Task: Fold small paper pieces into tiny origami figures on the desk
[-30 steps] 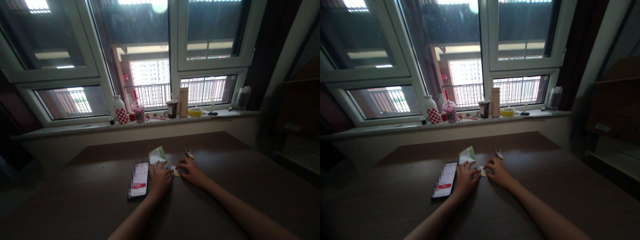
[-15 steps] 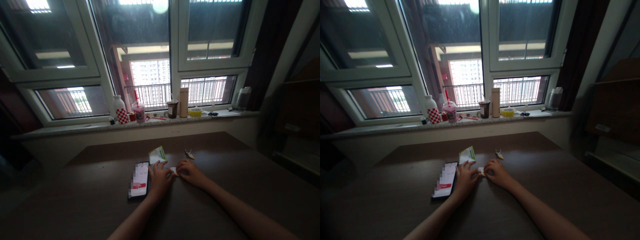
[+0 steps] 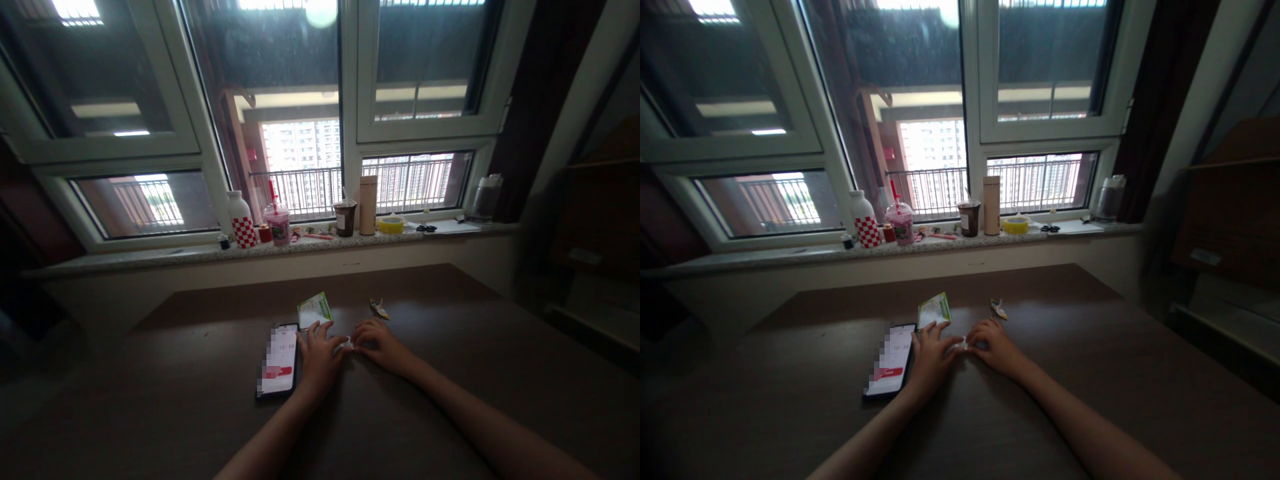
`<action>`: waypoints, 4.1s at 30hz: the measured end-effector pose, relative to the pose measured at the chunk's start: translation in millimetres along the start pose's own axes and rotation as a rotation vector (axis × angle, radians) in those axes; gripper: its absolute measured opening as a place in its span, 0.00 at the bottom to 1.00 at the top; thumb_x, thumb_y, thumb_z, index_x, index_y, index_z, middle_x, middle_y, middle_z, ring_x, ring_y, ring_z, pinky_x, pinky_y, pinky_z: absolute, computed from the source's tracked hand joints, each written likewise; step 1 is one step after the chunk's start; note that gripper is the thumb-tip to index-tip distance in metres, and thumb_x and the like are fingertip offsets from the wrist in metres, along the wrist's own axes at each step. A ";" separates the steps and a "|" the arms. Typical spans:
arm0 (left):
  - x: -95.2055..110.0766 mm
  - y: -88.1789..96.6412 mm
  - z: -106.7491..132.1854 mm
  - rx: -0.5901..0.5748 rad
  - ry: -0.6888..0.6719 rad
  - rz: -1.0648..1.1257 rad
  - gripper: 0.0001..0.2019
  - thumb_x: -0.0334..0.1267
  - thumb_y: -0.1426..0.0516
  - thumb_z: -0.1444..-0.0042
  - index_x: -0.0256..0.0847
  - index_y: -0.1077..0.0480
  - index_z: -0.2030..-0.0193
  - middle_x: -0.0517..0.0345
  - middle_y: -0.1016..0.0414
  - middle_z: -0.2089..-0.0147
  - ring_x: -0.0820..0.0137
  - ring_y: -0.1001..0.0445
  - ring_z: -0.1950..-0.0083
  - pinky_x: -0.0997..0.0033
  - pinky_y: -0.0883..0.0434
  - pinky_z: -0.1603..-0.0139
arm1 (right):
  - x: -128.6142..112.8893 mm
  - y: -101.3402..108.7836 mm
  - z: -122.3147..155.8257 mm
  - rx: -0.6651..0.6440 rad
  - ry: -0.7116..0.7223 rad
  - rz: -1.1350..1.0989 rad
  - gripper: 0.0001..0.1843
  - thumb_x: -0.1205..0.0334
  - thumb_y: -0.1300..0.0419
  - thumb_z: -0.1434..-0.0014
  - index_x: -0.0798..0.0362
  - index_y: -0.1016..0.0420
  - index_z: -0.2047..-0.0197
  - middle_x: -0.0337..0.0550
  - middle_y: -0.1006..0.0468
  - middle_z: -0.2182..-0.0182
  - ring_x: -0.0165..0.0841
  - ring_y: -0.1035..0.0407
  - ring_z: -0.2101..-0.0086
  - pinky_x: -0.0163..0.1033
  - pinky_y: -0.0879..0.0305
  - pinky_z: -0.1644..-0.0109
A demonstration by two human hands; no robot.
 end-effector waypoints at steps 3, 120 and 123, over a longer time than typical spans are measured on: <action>0.1 -1.0 -0.6 -0.009 0.002 -0.033 0.09 0.44 0.42 0.41 0.58 0.23 0.56 0.58 0.36 0.35 0.51 0.50 0.30 0.28 0.65 0.35 | 3.6 -1.8 -0.3 -0.014 -0.024 -0.033 0.05 0.61 0.38 0.40 0.49 0.21 0.66 0.40 0.19 0.61 0.37 0.31 0.54 0.46 0.43 0.43; 7.0 -5.7 -23.3 -0.056 0.040 -0.096 0.07 0.47 0.39 0.47 0.51 0.22 0.65 0.59 0.36 0.34 0.48 0.48 0.31 0.27 0.63 0.36 | 31.2 -8.5 -6.9 0.113 -0.236 -0.008 0.02 0.66 0.33 0.49 0.51 0.22 0.70 0.43 0.20 0.60 0.38 0.30 0.55 0.44 0.38 0.47; 7.9 -5.2 -26.3 -0.074 0.074 -0.089 0.07 0.48 0.39 0.47 0.51 0.22 0.66 0.59 0.36 0.34 0.49 0.48 0.31 0.28 0.63 0.35 | 33.0 -9.5 -6.9 0.103 -0.235 -0.031 0.02 0.64 0.33 0.48 0.52 0.22 0.70 0.44 0.21 0.60 0.38 0.30 0.55 0.44 0.38 0.46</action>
Point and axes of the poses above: each hand's wrist, its own z-axis away from the middle knuckle, its own y-axis out of the back of the hand, x = y × z, the point moved 5 cm from there along -z, towards the middle knuckle
